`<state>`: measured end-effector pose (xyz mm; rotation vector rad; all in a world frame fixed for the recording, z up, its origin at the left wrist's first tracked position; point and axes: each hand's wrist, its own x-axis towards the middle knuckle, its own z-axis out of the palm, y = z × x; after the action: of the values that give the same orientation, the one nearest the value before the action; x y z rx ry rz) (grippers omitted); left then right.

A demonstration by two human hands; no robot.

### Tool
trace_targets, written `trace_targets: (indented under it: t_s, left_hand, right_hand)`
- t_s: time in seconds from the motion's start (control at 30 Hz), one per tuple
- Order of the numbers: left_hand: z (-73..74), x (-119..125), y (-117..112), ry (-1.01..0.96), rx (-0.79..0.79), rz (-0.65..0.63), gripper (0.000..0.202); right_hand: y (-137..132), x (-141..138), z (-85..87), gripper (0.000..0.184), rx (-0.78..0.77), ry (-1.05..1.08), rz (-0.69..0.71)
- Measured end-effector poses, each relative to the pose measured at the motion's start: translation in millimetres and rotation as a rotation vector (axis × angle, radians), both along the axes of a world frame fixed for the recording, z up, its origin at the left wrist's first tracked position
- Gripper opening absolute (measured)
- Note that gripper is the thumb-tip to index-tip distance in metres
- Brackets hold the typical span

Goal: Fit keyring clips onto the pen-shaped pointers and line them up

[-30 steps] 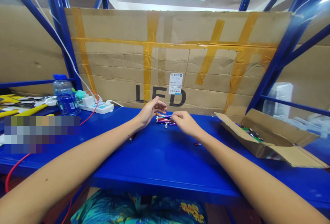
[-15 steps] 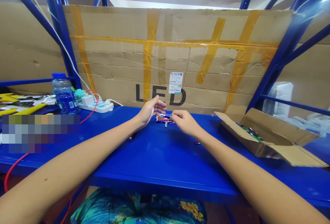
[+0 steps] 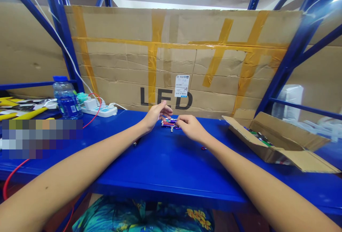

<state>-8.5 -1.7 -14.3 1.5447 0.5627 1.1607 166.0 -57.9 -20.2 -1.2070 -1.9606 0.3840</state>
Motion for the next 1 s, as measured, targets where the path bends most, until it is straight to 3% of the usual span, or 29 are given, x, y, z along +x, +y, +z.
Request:
trace_targets:
  t_s: [1.0]
  left_hand:
    - [6.1,-5.2,-2.9,-0.147,-0.195,-0.128,0.058]
  right_hand:
    - [-2.5,1.8,3.7,0.024,0.014,0.045,-0.064]
